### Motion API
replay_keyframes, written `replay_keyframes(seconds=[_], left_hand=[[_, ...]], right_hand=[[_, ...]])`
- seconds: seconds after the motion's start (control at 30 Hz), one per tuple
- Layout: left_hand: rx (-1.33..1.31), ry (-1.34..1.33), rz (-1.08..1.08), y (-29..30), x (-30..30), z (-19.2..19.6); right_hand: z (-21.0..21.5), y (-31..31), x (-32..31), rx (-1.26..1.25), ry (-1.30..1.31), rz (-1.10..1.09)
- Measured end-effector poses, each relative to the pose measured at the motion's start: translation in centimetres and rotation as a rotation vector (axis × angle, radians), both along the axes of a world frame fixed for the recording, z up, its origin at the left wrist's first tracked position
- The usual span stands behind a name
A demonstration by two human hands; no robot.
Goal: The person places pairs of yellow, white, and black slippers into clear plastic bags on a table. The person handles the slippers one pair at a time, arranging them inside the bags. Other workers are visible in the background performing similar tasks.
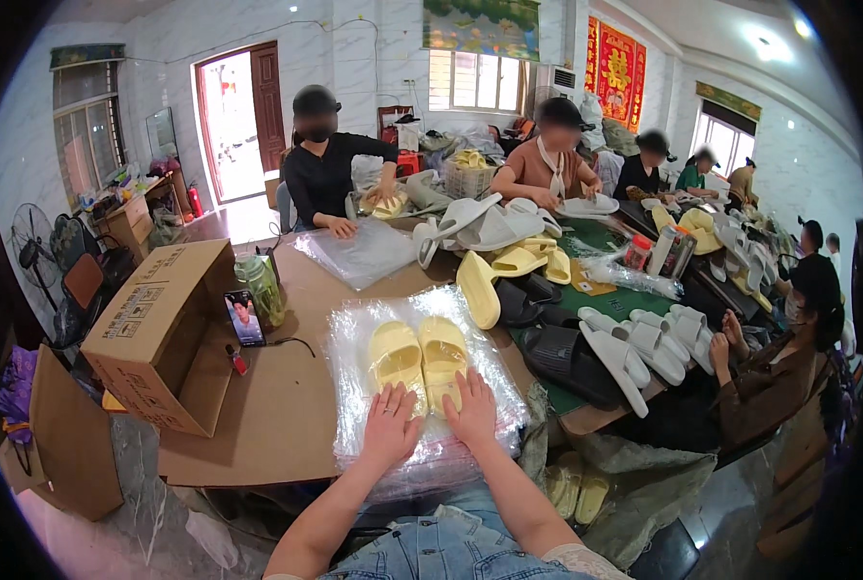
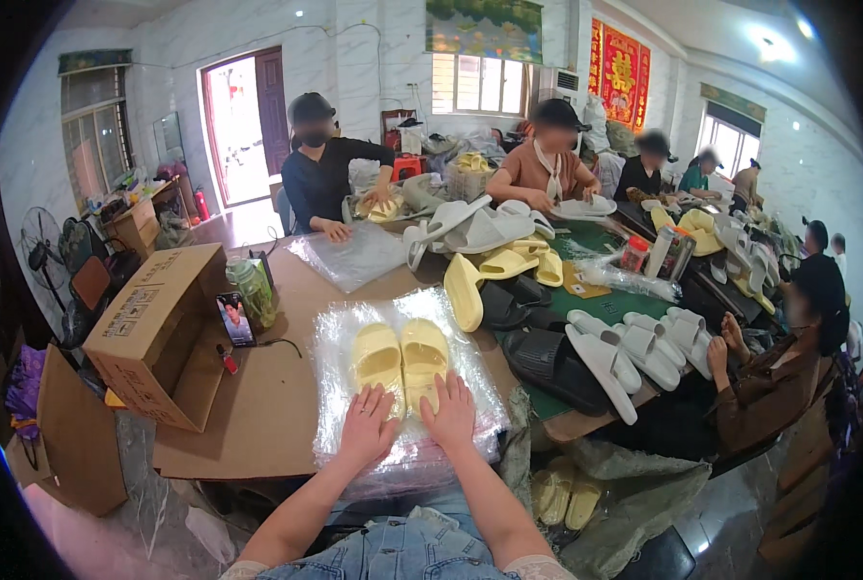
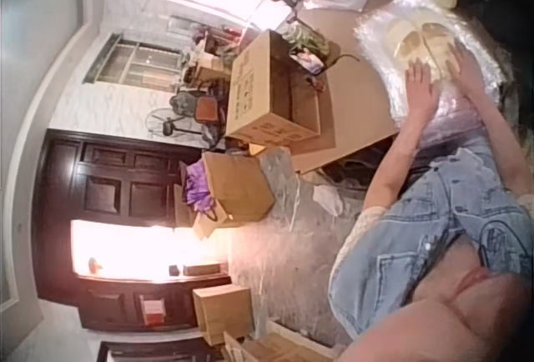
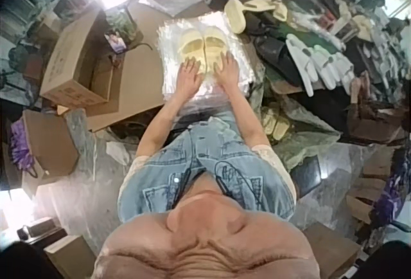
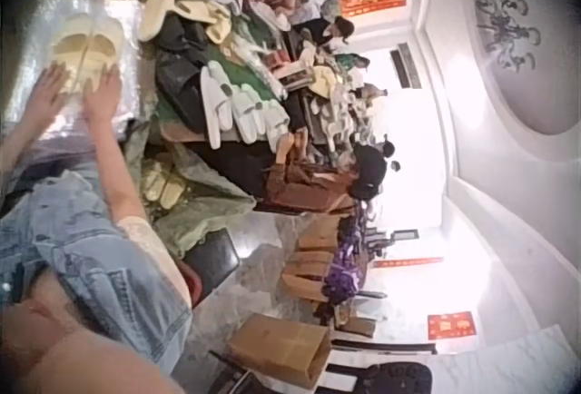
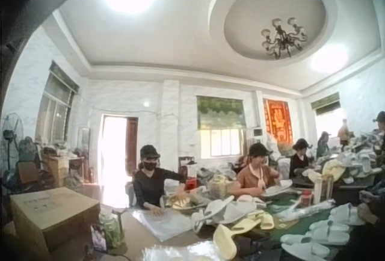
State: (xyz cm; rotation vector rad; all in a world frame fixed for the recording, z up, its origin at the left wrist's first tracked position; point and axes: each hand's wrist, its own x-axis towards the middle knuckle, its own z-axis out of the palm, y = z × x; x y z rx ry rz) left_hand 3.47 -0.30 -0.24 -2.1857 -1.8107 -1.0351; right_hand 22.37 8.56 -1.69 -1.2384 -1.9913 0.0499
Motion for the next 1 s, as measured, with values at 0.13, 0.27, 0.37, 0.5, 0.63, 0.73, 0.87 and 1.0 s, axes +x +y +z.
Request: replay_keyframes(seconds=[0.13, 0.27, 0.37, 0.5, 0.63, 0.73, 0.87, 1.0], left_hand=[[-0.006, 0.009, 0.005, -0.06, 0.08, 0.12], [-0.002, 0.005, -0.006, -0.13, 0.15, 0.39], [-0.007, 0.009, 0.000, -0.07, -0.05, -0.02], [-0.006, 0.019, 0.007, -0.14, 0.04, 0.03], [-0.007, 0.031, 0.004, 0.18, 0.14, 0.40], [-0.011, 0.015, 0.005, 0.14, 0.21, 0.26], [0.001, 0.035, 0.011, 0.00, 0.00, -0.01], [0.004, 0.028, 0.007, 0.07, 0.01, 0.13]], right_hand=[[0.01, -0.11, 0.08, -0.004, 0.019, 0.008], [0.11, -0.23, 0.11, 0.018, 0.015, 0.000], [0.32, -0.30, -0.11, 0.003, 0.021, 0.006], [-0.01, -0.17, 0.02, 0.002, 0.001, 0.002], [0.55, -0.29, 0.04, -0.019, 0.006, -0.009], [0.45, -0.23, 0.17, -0.024, 0.009, -0.002], [0.09, -0.20, -0.04, -0.015, 0.018, 0.002], [0.56, -0.42, -0.03, -0.047, -0.009, -0.006]])
